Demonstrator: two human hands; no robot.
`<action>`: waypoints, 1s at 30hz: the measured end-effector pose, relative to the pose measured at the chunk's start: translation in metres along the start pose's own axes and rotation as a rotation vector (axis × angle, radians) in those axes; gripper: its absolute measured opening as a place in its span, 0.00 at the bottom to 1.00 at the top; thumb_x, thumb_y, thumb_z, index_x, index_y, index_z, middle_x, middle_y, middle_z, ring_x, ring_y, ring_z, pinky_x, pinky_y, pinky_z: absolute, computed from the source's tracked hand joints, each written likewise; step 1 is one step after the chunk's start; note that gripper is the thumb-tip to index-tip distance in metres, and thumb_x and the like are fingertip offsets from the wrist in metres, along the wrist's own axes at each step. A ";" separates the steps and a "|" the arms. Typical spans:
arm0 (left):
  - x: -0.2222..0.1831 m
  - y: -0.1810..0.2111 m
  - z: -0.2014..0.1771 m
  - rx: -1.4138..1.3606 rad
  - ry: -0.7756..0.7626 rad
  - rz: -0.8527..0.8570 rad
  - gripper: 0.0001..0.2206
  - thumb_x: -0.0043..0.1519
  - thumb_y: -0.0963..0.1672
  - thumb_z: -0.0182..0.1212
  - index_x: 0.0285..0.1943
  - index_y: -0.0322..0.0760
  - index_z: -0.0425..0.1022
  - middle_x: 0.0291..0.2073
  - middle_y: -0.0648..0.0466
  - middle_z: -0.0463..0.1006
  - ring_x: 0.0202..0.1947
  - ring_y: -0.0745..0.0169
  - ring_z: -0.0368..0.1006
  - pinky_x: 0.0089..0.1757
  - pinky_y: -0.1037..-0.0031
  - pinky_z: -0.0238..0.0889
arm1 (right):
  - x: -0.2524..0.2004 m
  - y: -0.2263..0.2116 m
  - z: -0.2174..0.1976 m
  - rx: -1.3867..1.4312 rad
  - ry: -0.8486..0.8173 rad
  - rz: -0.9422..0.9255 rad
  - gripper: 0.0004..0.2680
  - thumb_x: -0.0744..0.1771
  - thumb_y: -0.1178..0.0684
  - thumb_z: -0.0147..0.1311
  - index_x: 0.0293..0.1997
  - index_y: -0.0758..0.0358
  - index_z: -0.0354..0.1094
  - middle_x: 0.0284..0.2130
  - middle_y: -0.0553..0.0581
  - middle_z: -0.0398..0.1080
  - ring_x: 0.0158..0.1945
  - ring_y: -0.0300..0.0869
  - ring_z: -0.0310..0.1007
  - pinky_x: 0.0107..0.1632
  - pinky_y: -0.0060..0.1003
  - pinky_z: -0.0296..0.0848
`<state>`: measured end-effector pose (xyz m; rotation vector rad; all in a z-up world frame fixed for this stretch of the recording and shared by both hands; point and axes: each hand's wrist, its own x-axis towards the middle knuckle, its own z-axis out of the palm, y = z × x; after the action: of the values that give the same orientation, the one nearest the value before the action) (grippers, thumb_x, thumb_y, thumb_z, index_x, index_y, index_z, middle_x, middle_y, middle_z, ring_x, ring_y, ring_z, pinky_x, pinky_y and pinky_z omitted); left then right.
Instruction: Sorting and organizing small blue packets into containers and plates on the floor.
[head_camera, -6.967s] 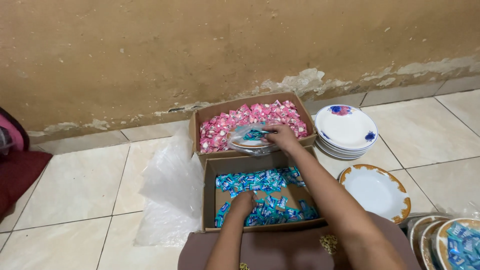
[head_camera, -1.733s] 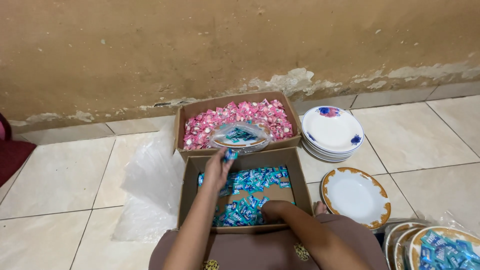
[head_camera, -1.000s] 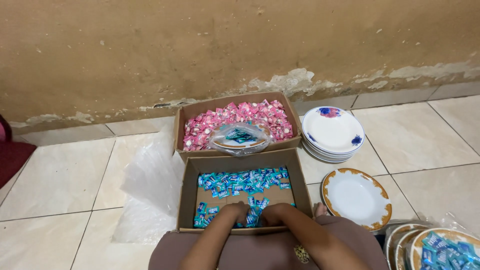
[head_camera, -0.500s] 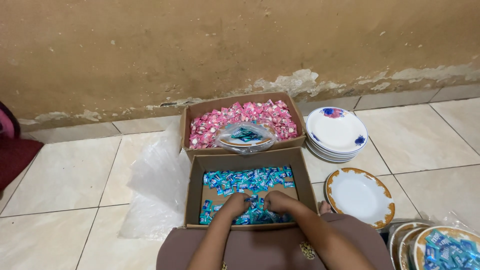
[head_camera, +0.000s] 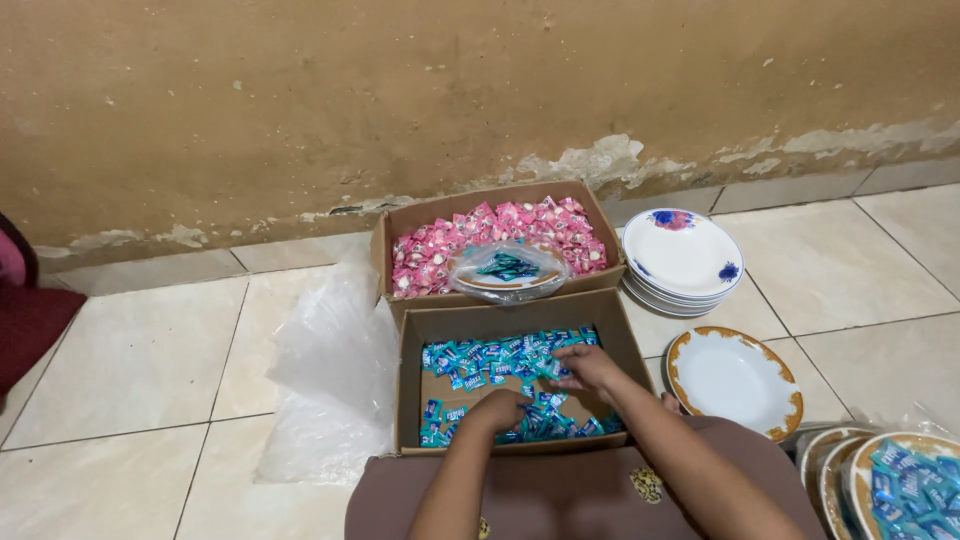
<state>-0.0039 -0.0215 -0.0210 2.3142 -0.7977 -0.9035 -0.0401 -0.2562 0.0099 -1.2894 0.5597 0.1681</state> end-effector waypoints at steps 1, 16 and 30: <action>0.000 0.001 -0.003 0.001 0.003 0.003 0.22 0.63 0.43 0.51 0.67 0.41 0.74 0.31 0.46 0.83 0.41 0.43 0.79 0.48 0.53 0.72 | -0.004 -0.020 0.010 -0.002 0.001 -0.004 0.13 0.67 0.67 0.48 0.58 0.74 0.69 0.48 0.70 0.64 0.39 0.63 0.80 0.44 0.54 0.85; -0.038 0.044 -0.035 0.005 -0.218 -0.017 0.30 0.58 0.50 0.53 0.66 0.23 0.70 0.58 0.27 0.73 0.60 0.25 0.67 0.58 0.46 0.63 | 0.019 -0.086 0.068 0.099 0.010 -0.417 0.14 0.69 0.57 0.47 0.63 0.63 0.57 0.37 0.67 0.76 0.31 0.53 0.81 0.32 0.42 0.84; 0.008 -0.013 0.000 -0.034 -0.029 -0.163 0.31 0.70 0.55 0.39 0.73 0.27 0.61 0.63 0.33 0.70 0.64 0.31 0.65 0.59 0.48 0.61 | -0.010 0.030 0.013 -1.540 -0.685 -0.157 0.30 0.66 0.48 0.53 0.78 0.57 0.43 0.72 0.75 0.47 0.68 0.76 0.57 0.70 0.65 0.57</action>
<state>0.0046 -0.0180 -0.0327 2.3668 -0.6070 -1.0147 -0.0579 -0.2330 -0.0089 -2.5511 -0.4331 0.9962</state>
